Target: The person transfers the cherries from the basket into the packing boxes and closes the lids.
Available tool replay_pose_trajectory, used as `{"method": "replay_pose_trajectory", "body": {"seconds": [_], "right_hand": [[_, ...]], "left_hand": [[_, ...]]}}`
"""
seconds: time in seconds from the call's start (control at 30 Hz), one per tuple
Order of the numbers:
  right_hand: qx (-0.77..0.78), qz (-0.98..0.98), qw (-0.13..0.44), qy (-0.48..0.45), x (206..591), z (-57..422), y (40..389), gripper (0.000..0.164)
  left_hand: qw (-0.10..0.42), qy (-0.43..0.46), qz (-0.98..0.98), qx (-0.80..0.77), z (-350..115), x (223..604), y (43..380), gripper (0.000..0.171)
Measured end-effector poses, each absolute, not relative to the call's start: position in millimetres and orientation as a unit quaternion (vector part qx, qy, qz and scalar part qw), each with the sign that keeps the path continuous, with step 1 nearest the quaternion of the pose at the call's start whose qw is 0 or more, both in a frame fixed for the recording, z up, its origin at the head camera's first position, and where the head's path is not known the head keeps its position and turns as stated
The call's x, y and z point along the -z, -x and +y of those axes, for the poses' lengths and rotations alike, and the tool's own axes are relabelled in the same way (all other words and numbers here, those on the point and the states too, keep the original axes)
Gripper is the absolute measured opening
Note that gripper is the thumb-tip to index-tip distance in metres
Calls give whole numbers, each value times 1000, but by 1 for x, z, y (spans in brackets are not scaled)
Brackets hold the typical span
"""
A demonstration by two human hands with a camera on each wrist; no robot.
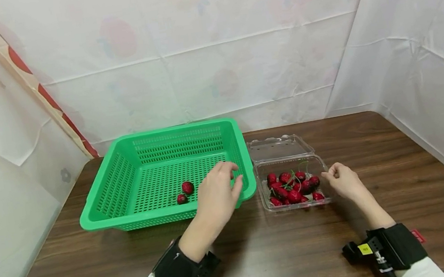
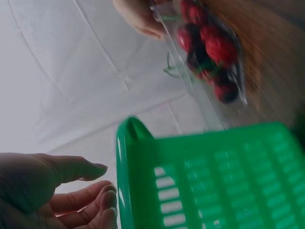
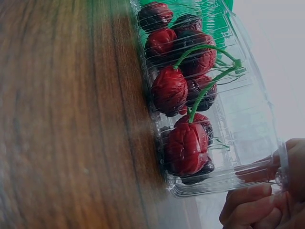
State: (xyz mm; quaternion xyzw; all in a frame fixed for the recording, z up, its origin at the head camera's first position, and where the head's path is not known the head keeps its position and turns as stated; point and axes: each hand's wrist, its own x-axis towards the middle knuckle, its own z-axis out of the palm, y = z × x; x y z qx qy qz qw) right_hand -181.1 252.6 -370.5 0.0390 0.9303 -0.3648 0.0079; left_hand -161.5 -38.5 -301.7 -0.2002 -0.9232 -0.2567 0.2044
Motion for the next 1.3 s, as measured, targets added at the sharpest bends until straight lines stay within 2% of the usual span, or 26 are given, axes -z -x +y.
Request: {"method": "replay_pose_trajectory", "body": {"seconds": [0.57,0.9,1.3], "right_hand": [[358,933,-11,-31,370,254,181,24],[359,933,1,-34,370,253,181,24],[360,932,0,-34,370,251,180,24]], "left_hand": [[174,144,-951,209,-81,305,187,23],[95,97,-978,157,-103,310,203,33],[-19,93,-991,98,-122,317,217,43]]}}
